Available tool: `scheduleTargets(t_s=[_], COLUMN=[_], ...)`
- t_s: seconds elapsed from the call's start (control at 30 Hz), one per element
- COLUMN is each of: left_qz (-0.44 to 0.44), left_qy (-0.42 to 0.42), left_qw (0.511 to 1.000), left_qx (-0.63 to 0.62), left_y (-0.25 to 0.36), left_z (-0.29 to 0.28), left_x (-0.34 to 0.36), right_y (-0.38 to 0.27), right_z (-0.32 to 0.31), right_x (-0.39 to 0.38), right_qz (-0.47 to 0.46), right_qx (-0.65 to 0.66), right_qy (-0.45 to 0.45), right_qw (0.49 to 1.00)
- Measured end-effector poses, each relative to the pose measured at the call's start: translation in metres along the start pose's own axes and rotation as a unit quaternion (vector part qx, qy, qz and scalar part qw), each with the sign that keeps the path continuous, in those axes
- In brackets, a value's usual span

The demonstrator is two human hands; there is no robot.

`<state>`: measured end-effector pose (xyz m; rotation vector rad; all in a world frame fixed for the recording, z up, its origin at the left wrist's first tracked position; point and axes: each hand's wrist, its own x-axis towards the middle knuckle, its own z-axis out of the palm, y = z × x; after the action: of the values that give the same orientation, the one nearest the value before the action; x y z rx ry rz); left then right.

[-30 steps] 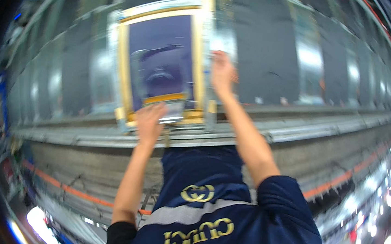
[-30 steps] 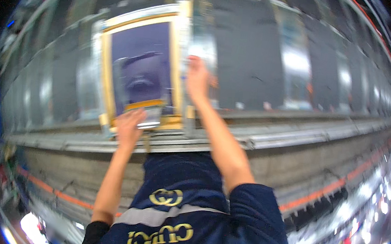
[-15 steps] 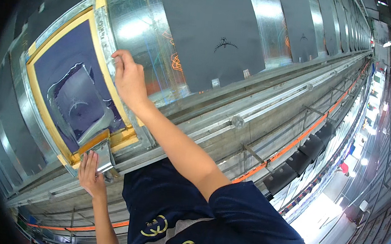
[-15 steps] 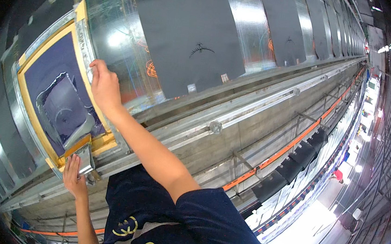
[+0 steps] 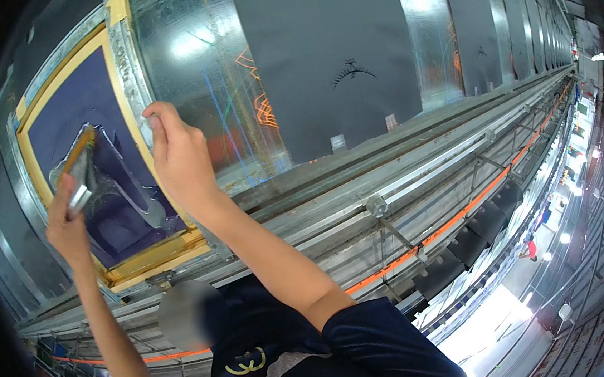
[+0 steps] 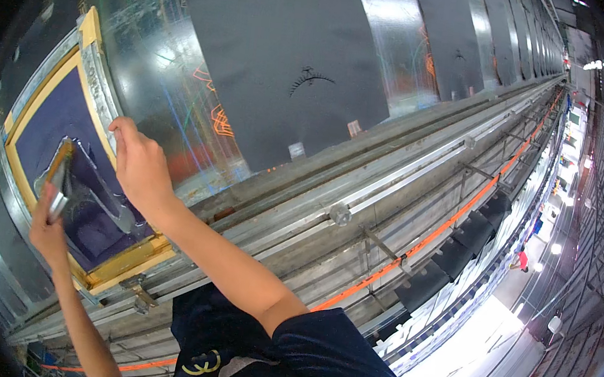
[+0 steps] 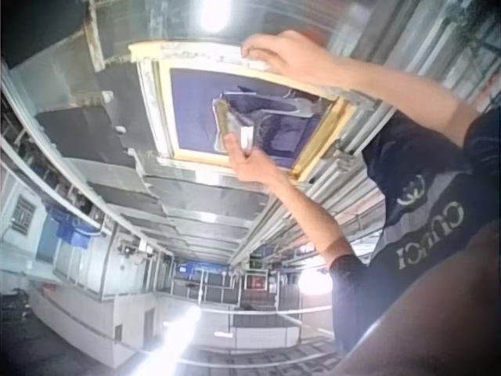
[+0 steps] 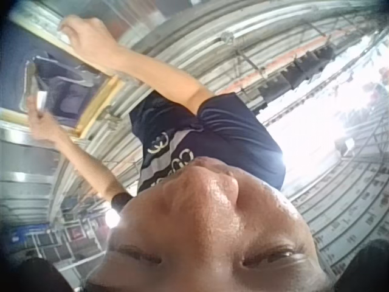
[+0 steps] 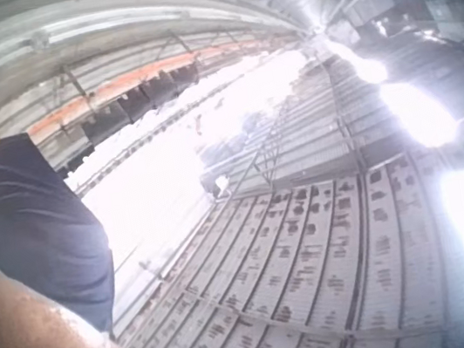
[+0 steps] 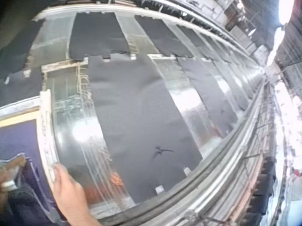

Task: The person performs screen printing on a garment laid on a conveyor table. They use a squeegee to pull ink across a screen frame, then lift the screen to reveal the printed design. The person repeats this process on multiple garments along the line.

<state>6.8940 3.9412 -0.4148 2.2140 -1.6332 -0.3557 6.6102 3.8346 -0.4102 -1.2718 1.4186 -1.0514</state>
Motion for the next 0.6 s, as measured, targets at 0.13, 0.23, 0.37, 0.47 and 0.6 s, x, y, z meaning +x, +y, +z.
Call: scheduleTargets(t_s=[0.13, 0.23, 0.37, 0.47, 0.6], left_qz=[0.082, 0.086, 0.050, 0.043, 0.058], left_qy=[-0.014, 0.010, 0.003, 0.019, 0.026], left_qw=[0.995, 0.996, 0.996, 0.999, 0.998], left_qx=[0.059, 0.000, 0.067, -0.017, 0.010], left_y=[0.018, 0.034, 0.052, 0.035, 0.021], left_z=[0.012, -0.006, -0.026, -0.032, -0.015], left_x=[-0.075, -0.125, -0.112, -0.042, 0.011], right_y=[0.012, 0.017, 0.012, 0.008, 0.016], right_z=[-0.006, 0.006, 0.012, 0.009, 0.006], right_x=[-0.007, -0.013, -0.013, -0.014, -0.017], right_qz=[0.039, 0.042, 0.088, 0.057, 0.065], right_qx=[-0.068, -0.070, -0.116, -0.092, -0.097], right_qy=[-0.009, -0.040, -0.020, -0.039, -0.037], right_qw=[0.997, 0.996, 0.989, 0.993, 0.992])
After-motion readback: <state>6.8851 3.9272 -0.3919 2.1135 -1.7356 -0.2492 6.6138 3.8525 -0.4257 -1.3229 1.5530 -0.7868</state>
